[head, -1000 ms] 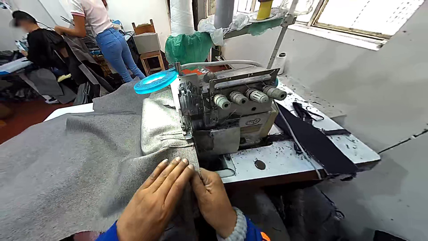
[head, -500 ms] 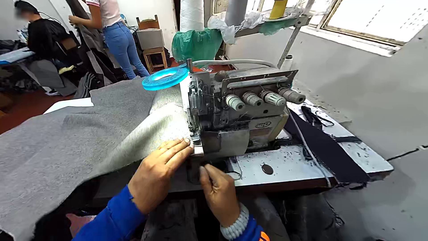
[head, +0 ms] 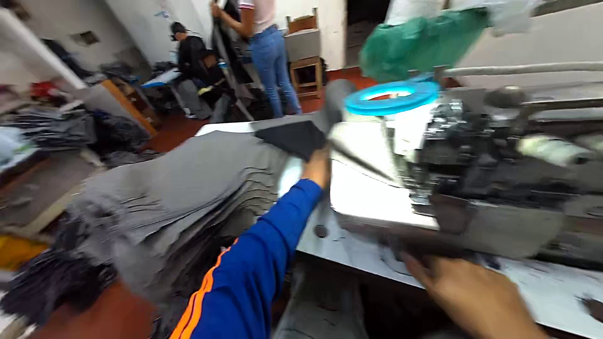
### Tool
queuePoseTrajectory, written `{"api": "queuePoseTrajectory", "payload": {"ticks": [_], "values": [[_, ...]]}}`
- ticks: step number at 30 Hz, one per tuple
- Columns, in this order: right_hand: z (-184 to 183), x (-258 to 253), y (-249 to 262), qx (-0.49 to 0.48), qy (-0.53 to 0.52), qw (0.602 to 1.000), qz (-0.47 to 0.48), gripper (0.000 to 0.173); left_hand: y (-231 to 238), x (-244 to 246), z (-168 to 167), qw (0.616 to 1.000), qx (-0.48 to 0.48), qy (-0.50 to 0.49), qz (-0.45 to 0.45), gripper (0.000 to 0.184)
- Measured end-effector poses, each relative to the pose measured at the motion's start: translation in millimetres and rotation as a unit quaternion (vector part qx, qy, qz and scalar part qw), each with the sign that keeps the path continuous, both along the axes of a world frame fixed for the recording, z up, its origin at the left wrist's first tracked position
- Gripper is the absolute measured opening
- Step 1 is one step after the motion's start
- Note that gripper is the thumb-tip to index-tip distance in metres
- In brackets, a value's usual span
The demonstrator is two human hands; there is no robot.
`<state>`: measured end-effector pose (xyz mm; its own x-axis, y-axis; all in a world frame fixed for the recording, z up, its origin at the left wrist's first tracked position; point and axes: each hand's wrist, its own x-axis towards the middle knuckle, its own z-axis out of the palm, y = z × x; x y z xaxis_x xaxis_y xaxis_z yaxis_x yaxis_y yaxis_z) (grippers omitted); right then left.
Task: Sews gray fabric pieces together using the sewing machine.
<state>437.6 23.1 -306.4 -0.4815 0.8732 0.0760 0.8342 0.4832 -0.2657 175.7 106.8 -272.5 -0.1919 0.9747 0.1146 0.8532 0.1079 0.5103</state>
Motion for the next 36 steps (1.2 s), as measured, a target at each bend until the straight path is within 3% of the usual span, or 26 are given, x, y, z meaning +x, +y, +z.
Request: {"api": "queuePoseTrajectory", "payload": {"ticks": [2, 4, 8, 11, 16, 20, 22, 24, 28, 30, 33, 36], "values": [[2.7, 1.1, 3.6, -0.053, -0.016, 0.998, 0.024, 0.07, -40.8, -17.1, 21.7, 0.995, -0.055, 0.079, -0.03, 0.053], [2.8, 2.1, 5.0, -0.057, -0.008, 0.998, 0.039, 0.069, -105.0, -29.2, 51.0, 0.99, -0.051, 0.131, -0.023, 0.033], [-9.0, 5.2, 6.5, -0.02, 0.021, 0.998, 0.05, 0.065, -255.3, -92.4, 101.3, 0.955, 0.043, 0.264, 0.129, 0.023], [-1.8, 0.0, 4.5, -0.02, 0.034, 0.998, 0.052, 0.061, -324.1, -133.7, 126.4, 0.934, 0.059, 0.283, 0.208, 0.011], [4.1, 0.7, 1.6, -0.034, 0.042, 0.997, 0.058, 0.06, -325.3, -148.6, 158.8, 0.949, -0.018, 0.181, 0.258, 0.022], [-13.4, 17.0, -7.3, 0.051, 0.182, 0.978, 0.089, 0.043, -312.1, -135.4, 176.6, 0.923, 0.052, 0.282, 0.257, 0.025], [-18.9, 21.7, -22.5, 0.08, 0.279, 0.952, 0.095, 0.041, -304.3, -115.6, 174.8, 0.91, 0.096, 0.319, 0.247, 0.023], [-21.1, 23.8, -37.6, 0.099, 0.325, 0.935, 0.1, 0.041, -297.3, -97.1, 172.0, 0.923, 0.075, 0.294, 0.236, 0.02], [-6.9, 31.8, -53.1, 0.087, 0.337, 0.931, 0.11, 0.035, -300.6, -100.6, 168.2, 0.954, 0.03, 0.226, 0.196, 0.022], [-0.5, 37.9, -53.3, 0.061, 0.341, 0.932, 0.105, 0.03, -308.2, -118.4, 161.2, 0.958, 0.009, 0.241, 0.157, 0.011], [6.4, 37.7, -52.0, 0.024, 0.346, 0.931, 0.111, 0.026, -315.5, -138.8, 144.2, 0.955, -0.108, 0.228, 0.154, 0.042], [10.7, 25.4, -56.2, 0.003, 0.349, 0.926, 0.141, 0.022, -321.9, -142.8, 129.3, 0.952, -0.09, 0.252, 0.146, 0.016]]}}
